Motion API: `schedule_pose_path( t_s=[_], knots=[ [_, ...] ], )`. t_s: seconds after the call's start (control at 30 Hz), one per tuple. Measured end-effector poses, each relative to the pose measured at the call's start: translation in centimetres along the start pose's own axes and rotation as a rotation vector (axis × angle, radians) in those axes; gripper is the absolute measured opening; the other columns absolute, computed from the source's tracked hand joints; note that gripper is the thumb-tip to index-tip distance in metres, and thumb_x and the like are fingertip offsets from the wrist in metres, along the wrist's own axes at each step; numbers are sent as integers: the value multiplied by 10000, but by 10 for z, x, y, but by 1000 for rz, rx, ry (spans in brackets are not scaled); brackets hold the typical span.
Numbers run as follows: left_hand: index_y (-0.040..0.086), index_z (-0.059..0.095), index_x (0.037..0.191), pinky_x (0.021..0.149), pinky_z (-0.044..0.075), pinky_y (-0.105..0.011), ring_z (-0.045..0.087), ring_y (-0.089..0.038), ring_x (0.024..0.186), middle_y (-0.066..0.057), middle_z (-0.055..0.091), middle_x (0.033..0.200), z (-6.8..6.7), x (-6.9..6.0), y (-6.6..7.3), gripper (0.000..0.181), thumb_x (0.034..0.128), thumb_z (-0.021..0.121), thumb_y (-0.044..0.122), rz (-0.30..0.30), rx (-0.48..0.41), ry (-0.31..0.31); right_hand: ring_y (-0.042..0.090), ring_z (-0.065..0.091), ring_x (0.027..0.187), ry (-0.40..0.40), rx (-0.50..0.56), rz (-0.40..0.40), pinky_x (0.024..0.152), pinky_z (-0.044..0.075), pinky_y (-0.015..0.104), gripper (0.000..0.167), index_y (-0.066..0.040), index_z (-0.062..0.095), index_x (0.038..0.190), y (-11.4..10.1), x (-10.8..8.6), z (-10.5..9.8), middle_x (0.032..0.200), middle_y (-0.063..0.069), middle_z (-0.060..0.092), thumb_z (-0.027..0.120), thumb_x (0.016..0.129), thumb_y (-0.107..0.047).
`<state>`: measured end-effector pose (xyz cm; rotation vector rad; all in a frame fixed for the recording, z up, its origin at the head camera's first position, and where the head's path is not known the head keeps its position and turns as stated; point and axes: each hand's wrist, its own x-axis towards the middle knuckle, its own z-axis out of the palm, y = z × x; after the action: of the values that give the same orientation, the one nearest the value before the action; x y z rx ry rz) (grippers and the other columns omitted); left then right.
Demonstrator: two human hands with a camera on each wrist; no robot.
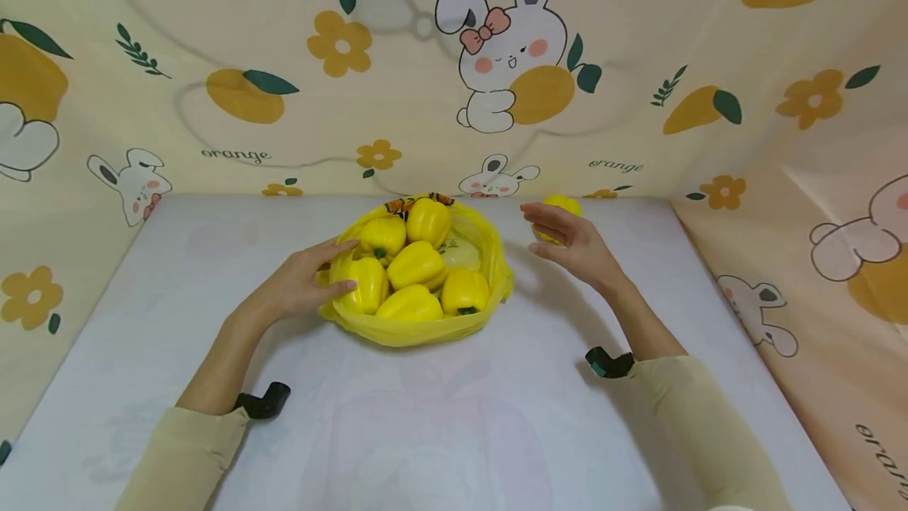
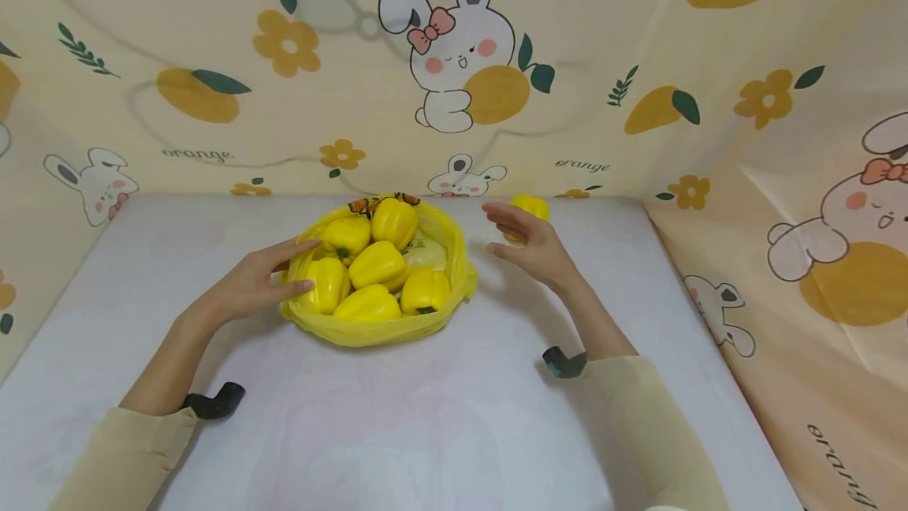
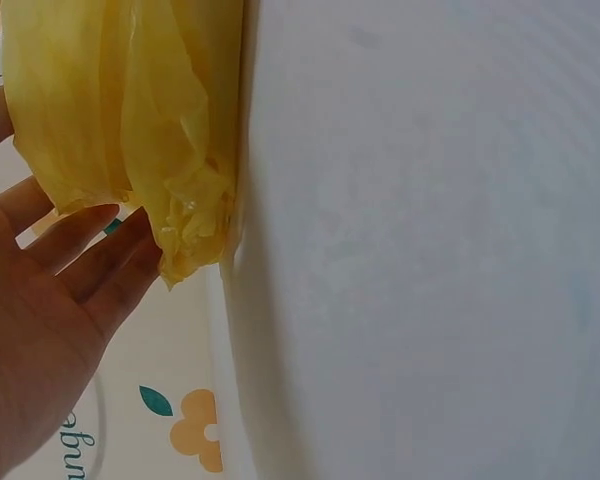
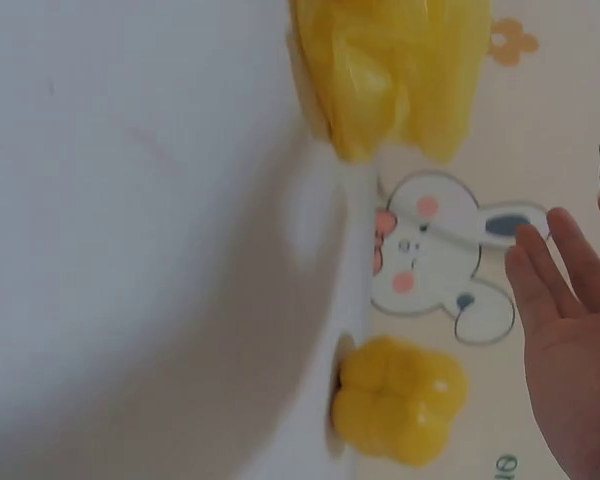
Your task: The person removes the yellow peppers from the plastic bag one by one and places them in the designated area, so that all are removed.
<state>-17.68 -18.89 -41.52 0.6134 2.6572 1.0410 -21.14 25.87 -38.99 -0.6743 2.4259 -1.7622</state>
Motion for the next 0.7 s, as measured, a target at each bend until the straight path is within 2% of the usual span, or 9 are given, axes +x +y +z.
schedule_pose_path(
  t_s=[0.17,0.27,0.5,0.7],
  knots=[
    [101,398,1525,1174,203,-595,235,-426,1461,-206,283,1590,1,0,0,705,943,676,384,-3,2,-4,330,488,1329,-69,-3,-31,1121,381,431,565,-34,516,1423,2,-3,13,1438,136,528,703,894,24],
    [99,397,1525,1176,200,-594,237,-427,1460,-207,291,1586,1,0,-1,704,942,678,375,1,9,-2,313,495,1324,-110,-9,-29,1116,394,422,562,-59,522,1424,-2,-4,22,1441,121,528,718,898,-25],
    [93,400,1523,1170,205,-604,249,-439,1452,-215,317,1573,1,-1,-2,711,943,670,404,4,17,5,364,497,1314,-213,-6,4,1115,395,441,561,-29,525,1408,-8,-2,44,1436,197,512,739,890,-57],
    [109,401,1525,1170,206,-604,250,-432,1454,-207,311,1579,2,0,-1,709,939,676,399,0,4,7,387,502,1305,-275,-33,47,1103,413,424,573,-49,529,1411,-14,-3,58,1434,133,529,754,887,-103]
  ],
)
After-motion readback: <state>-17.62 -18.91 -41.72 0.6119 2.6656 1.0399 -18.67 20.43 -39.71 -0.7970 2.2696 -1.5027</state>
